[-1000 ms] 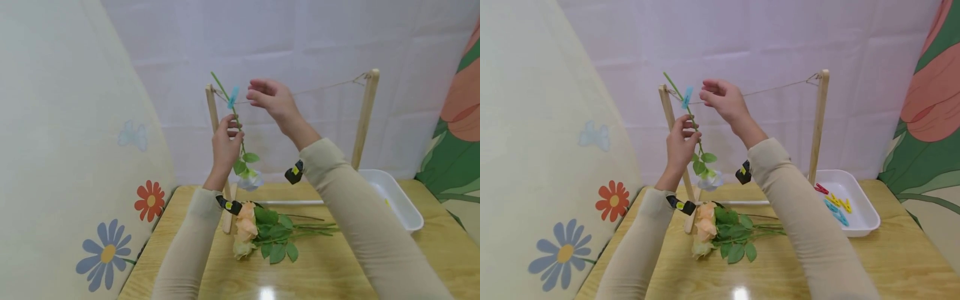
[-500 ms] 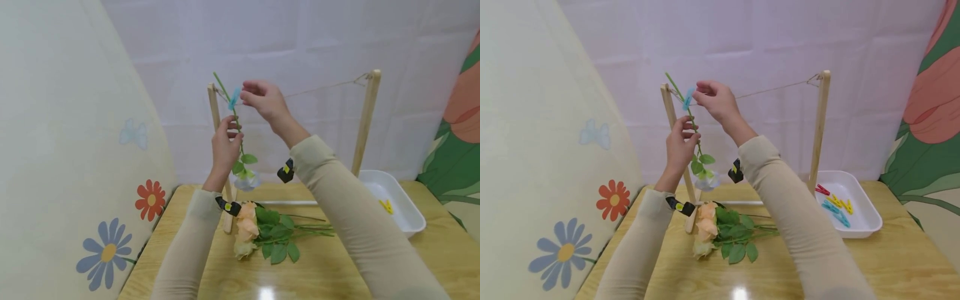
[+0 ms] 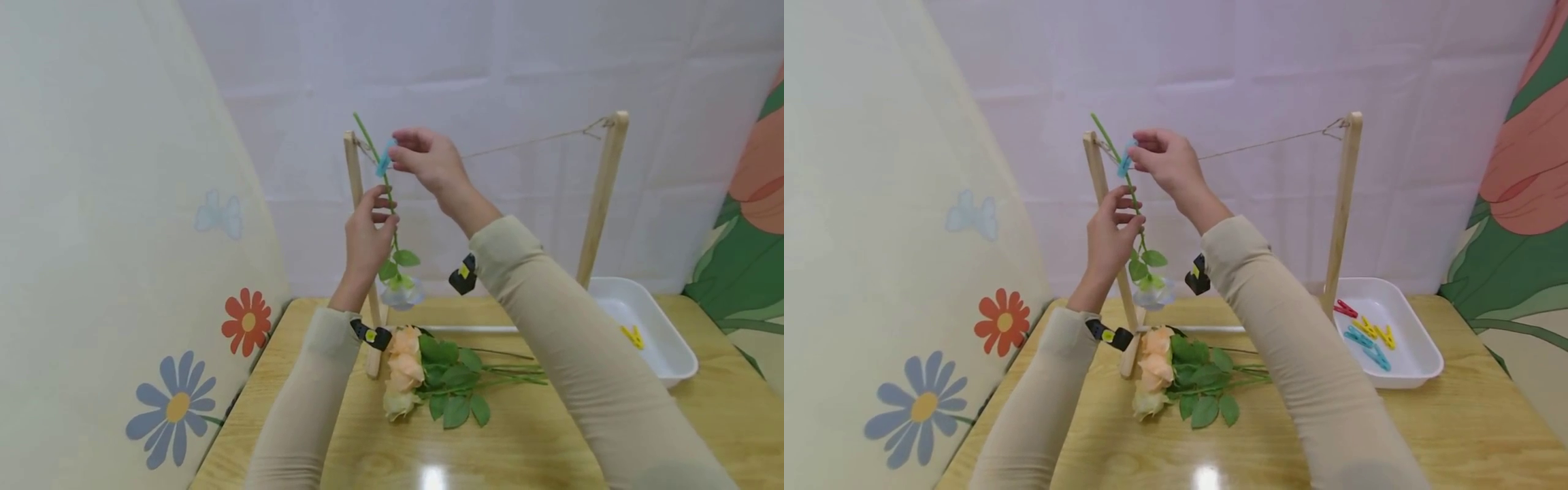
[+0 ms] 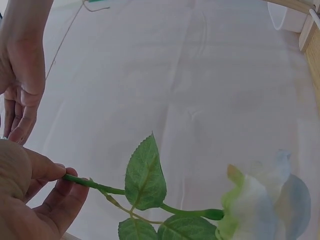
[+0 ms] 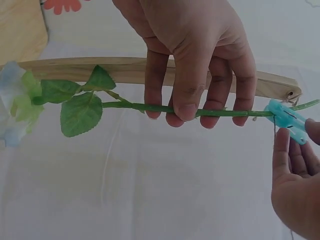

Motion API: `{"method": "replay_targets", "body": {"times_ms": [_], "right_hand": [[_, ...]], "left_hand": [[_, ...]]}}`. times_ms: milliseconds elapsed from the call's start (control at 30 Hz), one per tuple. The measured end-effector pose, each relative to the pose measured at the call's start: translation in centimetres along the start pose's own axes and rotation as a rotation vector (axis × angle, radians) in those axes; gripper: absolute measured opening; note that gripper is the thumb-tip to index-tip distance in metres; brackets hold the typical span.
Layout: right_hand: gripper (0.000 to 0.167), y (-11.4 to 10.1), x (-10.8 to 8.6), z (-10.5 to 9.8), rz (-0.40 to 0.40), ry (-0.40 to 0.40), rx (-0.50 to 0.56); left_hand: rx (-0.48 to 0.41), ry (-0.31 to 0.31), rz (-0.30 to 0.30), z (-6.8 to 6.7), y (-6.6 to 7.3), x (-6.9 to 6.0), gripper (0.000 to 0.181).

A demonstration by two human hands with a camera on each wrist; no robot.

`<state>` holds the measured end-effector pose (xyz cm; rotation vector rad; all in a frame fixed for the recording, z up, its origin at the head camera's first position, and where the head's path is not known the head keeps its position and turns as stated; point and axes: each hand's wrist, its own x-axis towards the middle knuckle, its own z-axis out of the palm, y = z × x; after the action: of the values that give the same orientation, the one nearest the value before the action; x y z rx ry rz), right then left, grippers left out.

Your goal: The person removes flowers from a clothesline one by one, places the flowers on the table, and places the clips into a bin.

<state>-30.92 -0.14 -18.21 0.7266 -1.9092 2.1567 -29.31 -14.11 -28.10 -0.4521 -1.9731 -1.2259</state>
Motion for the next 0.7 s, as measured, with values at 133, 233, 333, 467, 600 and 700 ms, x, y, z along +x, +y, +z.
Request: {"method": "replay_targets", "body": {"times_ms": [133,233,333,467,600,700], "right_hand": [[0.030,0.0,0.0,0.3,0.007,0.015,-0.017],[0.023,0.0,0.0,0.5,0.001,0.046,-0.013],[0.015,0.0,0.1,0.5,-0.018,0.092,0.022],[0.007,-0.3,0.1,0.0,-0.077,0.150,0.089],[0.008,-0.7,-0.2,-0.5,-0.172,0.176,0.218],[0.010,-1.1,-0.7,-0.9,-0.227,0.162,0.297]], "left_hand": [[0.015,-0.005,-0.001,-0.2,0.0,0.0,0.043],[0.025,-0.011,0.001,-0.3,0.1,-0.1,0.043],[0.033,-0.023,0.004,-0.5,0.1,-0.1,0.043],[0.040,-0.037,0.005,-0.6,0.0,-0.3,0.043],[0.045,-0.034,0.010,-0.6,-0.2,-0.5,0.043],[0.041,-0.031,0.016,-0.5,-0.3,-0.7,0.042]]}}
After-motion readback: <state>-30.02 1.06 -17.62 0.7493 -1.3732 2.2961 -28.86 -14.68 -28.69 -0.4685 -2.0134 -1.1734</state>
